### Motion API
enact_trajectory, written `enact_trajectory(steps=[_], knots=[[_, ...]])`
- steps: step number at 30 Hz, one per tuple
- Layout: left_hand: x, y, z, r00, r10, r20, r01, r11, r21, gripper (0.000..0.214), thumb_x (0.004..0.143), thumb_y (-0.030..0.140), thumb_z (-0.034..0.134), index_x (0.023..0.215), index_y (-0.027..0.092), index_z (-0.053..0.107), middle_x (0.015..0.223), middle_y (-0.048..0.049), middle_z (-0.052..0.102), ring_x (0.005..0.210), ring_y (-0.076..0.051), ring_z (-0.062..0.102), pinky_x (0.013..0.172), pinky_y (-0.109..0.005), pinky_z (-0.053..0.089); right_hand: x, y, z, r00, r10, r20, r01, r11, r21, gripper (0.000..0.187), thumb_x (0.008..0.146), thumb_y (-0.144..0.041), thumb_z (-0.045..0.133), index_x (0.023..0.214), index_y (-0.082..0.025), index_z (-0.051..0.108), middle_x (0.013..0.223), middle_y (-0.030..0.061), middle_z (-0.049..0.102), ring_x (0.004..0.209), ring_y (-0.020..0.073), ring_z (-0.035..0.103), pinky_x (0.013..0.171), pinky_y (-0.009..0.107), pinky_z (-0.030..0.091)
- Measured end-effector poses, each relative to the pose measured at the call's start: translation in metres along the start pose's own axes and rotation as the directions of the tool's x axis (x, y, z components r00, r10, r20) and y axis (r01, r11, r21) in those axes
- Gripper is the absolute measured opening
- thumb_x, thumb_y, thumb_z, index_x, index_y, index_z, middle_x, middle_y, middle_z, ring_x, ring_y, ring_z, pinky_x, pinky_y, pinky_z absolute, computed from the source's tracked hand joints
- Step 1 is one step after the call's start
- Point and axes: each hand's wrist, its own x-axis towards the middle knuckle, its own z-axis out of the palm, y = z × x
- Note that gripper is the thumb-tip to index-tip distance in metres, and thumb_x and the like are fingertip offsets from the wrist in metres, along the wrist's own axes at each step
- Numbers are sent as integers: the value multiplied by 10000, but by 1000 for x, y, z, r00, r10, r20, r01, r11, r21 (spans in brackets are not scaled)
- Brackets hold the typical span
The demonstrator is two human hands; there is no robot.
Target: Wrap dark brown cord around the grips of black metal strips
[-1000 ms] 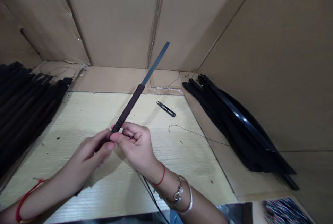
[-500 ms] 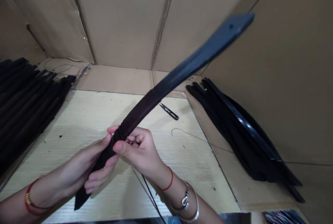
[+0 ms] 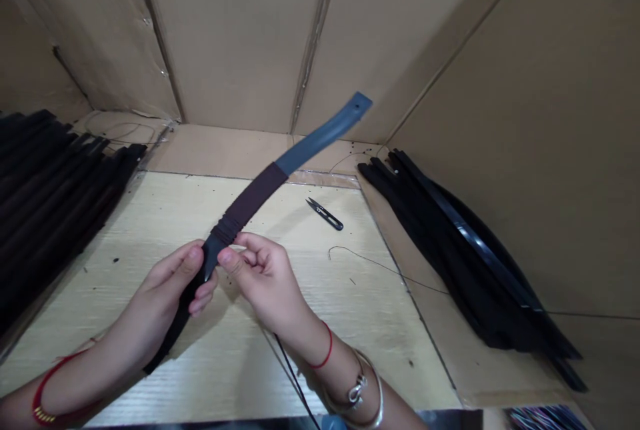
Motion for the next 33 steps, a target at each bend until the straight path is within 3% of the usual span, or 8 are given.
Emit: enact_trajectory(steps=[5,10,14,16,22,27,31,33], knots=[[-4,-3,-5,977,-173,127,192,968,-162,419,916,567,474,833,157,501,527,66,379,427,-42,325,419,-153,263,-3,0,-2,995,-90,37,87,994,63,239,833,-394,709,836,-161,659,461,-96,305,390,39,243,385,175,225],[-3,-1,-12,741,-362,566,535,828,-171,606,848,750,361,788,165,508,457,81,317,353,-47,239,366,-173,231,-8,-2,-4,985,-85,148,77,996,54,343,812,-413,722,1042,-161,690,560,-36,543,458,70,458,452,194,360],[-1,-2,-8,954,-146,260,121,986,110,414,881,585,534,847,174,495,584,46,466,497,-61,428,486,-160,339,-5,2,-5,989,-117,-93,112,992,-59,433,730,-478,771,976,-131,694,611,-13,561,485,72,433,439,200,321],[-2,-1,-8,994,37,103,-65,955,290,363,889,505,583,801,163,500,600,52,439,533,-46,398,506,-140,315,-4,3,-6,980,-142,-141,128,987,-101,449,717,-488,780,970,-128,689,554,-41,493,464,58,356,420,194,248],[-3,2,-9,896,-197,398,222,975,-17,510,948,604,320,896,153,553,537,16,516,406,-79,441,408,-174,338,-6,-3,-6,992,-113,62,118,990,-77,341,860,-457,653,784,-125,636,526,-18,539,406,51,380,390,189,238],[-4,5,-8,963,-204,176,203,979,23,437,900,565,504,759,152,524,509,18,520,395,-54,439,406,-136,341,-6,1,-5,980,-189,58,194,974,-117,344,869,-434,648,724,-123,621,549,-20,512,435,43,337,400,187,215],[-4,5,-12,820,-362,444,443,892,-90,592,845,743,377,749,177,525,381,79,324,279,-50,224,296,-161,199,-6,0,-7,963,-75,258,44,991,123,310,859,-397,680,1005,-124,685,506,-74,408,394,22,181,371,175,144],[-4,4,-12,823,-314,473,391,918,-70,584,843,743,385,804,180,535,417,63,393,304,-60,287,319,-165,255,-6,0,-6,979,-72,193,45,989,142,281,841,-383,703,947,-123,696,520,-60,447,396,20,229,371,170,156]])
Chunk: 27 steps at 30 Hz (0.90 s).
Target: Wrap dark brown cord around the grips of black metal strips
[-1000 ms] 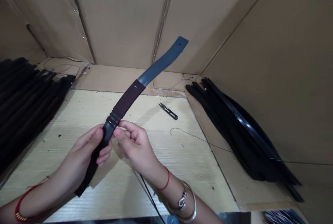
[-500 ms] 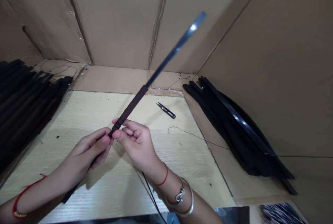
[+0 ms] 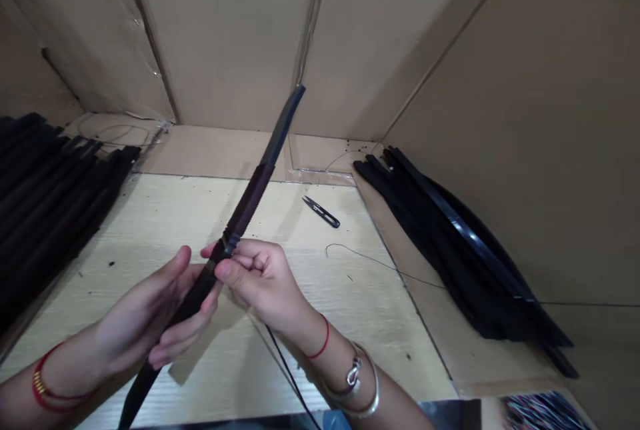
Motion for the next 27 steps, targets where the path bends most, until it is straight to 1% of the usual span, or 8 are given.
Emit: enact_trajectory(steps=[4,10,14,16,20,23,25,27], knots=[[0,1,3,909,303,-287,-169,896,411,358,836,517,640,890,176,545,626,29,528,507,-59,456,453,-129,357,2,1,1,983,-25,-181,10,997,-79,326,733,-420,791,788,-116,685,623,1,573,484,50,405,406,175,247],[-2,3,2,993,94,-67,-90,994,56,492,917,625,388,849,165,546,490,65,381,355,-54,294,353,-160,286,0,0,1,994,13,-111,-21,997,-71,349,836,-423,692,688,-135,562,547,-16,570,379,22,268,361,183,158],[-1,1,1,958,231,-168,-193,957,216,463,924,549,478,775,120,573,668,-37,585,594,-90,553,576,-167,461,2,3,3,983,-73,-169,32,971,-236,306,871,-376,657,706,-124,600,523,-23,530,439,52,411,402,175,258],[-1,0,0,962,193,-190,-186,981,55,431,908,523,530,755,122,571,606,7,506,532,-60,479,538,-145,439,4,5,1,994,-37,-108,19,987,-158,275,853,-379,680,788,-114,640,546,-29,531,431,44,395,403,173,264],[1,-3,-7,996,3,87,28,938,-345,456,929,547,450,755,147,582,454,93,237,355,-36,154,321,-125,231,3,6,-3,999,39,12,-40,998,39,286,831,-399,707,869,-117,680,487,-76,423,386,17,197,372,172,153],[7,-5,-8,972,-11,235,63,974,-217,597,916,652,345,685,148,567,390,84,233,304,-50,172,298,-159,229,-2,5,-3,1000,-22,-7,22,997,-75,327,852,-387,688,1058,-134,683,529,-31,555,389,40,330,381,176,211],[9,-4,-7,997,31,77,-33,999,17,638,898,701,316,709,144,561,401,53,340,324,-63,284,342,-170,293,-5,5,1,991,-122,-58,108,973,-204,307,877,-374,658,1070,-136,685,571,-5,604,443,71,461,417,183,301],[9,-2,-5,947,247,-205,-177,934,309,558,884,678,419,779,146,550,497,29,453,428,-67,405,433,-161,350,-5,7,4,970,-206,-125,165,945,-283,266,862,-370,674,1002,-144,695,611,2,620,520,95,541,470,196,379]])
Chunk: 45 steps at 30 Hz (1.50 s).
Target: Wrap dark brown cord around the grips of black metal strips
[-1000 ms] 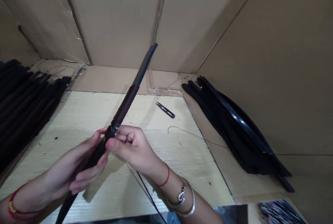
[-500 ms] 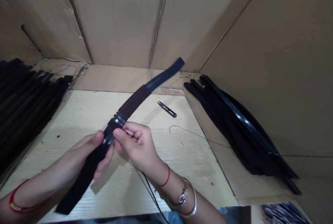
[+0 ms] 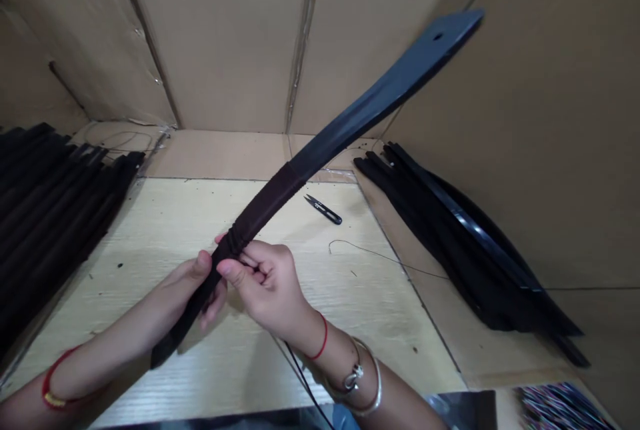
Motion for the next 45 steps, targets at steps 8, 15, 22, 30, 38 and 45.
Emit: enact_trajectory(steps=[8,15,22,30,38,45], knots=[[-3,0,-3,909,-195,369,306,911,-274,674,770,840,354,748,174,456,473,85,292,366,-41,213,360,-170,185,1,-1,2,982,187,37,-187,982,3,329,815,-464,690,777,-146,614,602,6,611,500,112,599,438,189,430],[-4,-1,3,967,-227,112,253,898,-359,560,753,697,604,790,146,510,520,86,322,406,-19,205,382,-142,168,9,-2,1,979,193,65,-193,981,-3,330,822,-436,677,724,-134,589,584,-3,595,495,73,560,438,155,376],[0,-18,5,981,-143,133,181,922,-341,645,735,802,508,633,169,439,450,101,199,367,-21,126,347,-167,99,-2,0,18,937,288,-196,-266,955,131,311,736,-330,754,660,-164,502,487,-50,554,418,101,623,367,118,407],[-7,-23,12,962,-166,217,235,909,-345,636,773,771,483,614,155,447,505,70,231,433,-39,154,423,-207,85,-11,-10,16,969,68,-235,-42,993,114,222,824,-286,672,706,-188,511,476,-47,556,351,119,598,295,141,424],[-9,-20,7,950,-260,170,302,901,-312,678,735,826,452,608,161,436,504,74,227,403,-31,153,404,-212,73,-9,-4,14,977,-46,-208,45,999,-10,230,770,-197,731,646,-157,541,455,-67,455,342,19,365,313,130,227],[-14,-6,7,951,-194,242,284,856,-432,626,729,778,551,683,160,465,493,83,267,389,-22,140,368,-172,80,0,-9,2,970,204,132,-231,942,244,320,745,-387,786,916,-134,690,540,-37,524,454,65,460,423,171,339]])
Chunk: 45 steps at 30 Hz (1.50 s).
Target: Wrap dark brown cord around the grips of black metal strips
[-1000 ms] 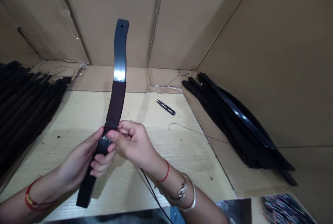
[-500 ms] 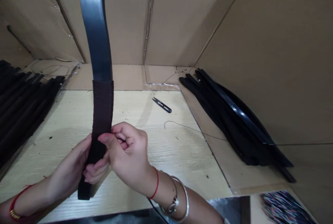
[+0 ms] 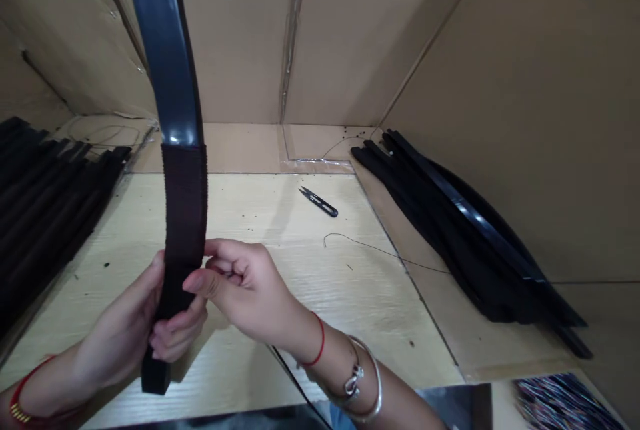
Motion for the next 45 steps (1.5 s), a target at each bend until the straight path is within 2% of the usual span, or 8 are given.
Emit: enact_trajectory(steps=[5,8,10,23,30,36,42,45], knots=[[5,1,-8,866,-249,433,290,956,-30,703,824,811,250,629,175,476,377,66,278,261,-69,241,271,-195,232,3,2,-8,996,-20,88,17,999,40,334,792,-394,748,1000,-134,726,606,-28,551,445,33,397,393,155,257],[9,8,-8,997,-55,49,42,971,234,643,819,777,389,772,157,553,438,40,423,336,-81,375,344,-181,319,4,3,-6,991,-109,-72,102,990,-101,273,818,-367,718,962,-134,714,604,-21,566,471,60,458,410,172,312],[8,15,-6,951,256,-174,-140,858,494,545,837,688,503,772,150,562,456,40,442,388,-65,386,394,-162,293,4,3,-4,973,-183,-138,147,960,-237,229,812,-351,719,902,-140,707,637,-9,591,531,78,494,465,188,356],[-2,23,-6,932,156,-327,-48,948,315,572,822,685,513,571,171,506,305,27,409,234,-79,333,273,-164,271,-6,3,-3,975,175,135,-125,940,-318,479,824,-357,716,1227,-144,570,571,-104,284,482,51,231,427,185,180],[-11,26,1,928,243,-284,-114,908,403,552,835,638,544,556,163,519,326,17,416,283,-71,380,333,-155,298,-87,-21,-55,937,325,-126,-344,811,-473,310,857,-370,672,1070,-144,674,621,-49,410,540,69,338,471,207,229],[-14,14,12,958,148,-246,-49,929,367,587,745,705,604,515,174,504,300,19,391,261,-70,344,312,-167,272,-140,-63,-61,917,-157,-368,-211,592,-778,216,845,-314,689,676,-183,657,546,-12,537,472,86,416,431,233,275],[-18,22,16,940,253,-228,-141,899,416,574,790,701,547,532,191,501,323,28,375,295,-72,346,328,-177,272,-127,-105,-30,704,-692,-160,-97,130,-987,119,751,-207,795,708,-222,685,529,-38,484,505,89,425,465,283,293],[-18,27,14,902,343,-264,-206,877,434,562,804,694,538,548,194,497,330,32,374,299,-70,342,323,-178,255,-105,-131,-24,617,-764,-190,-185,93,-978,130,790,-289,762,717,-213,685,606,-25,488,561,90,400,519,311,286]])
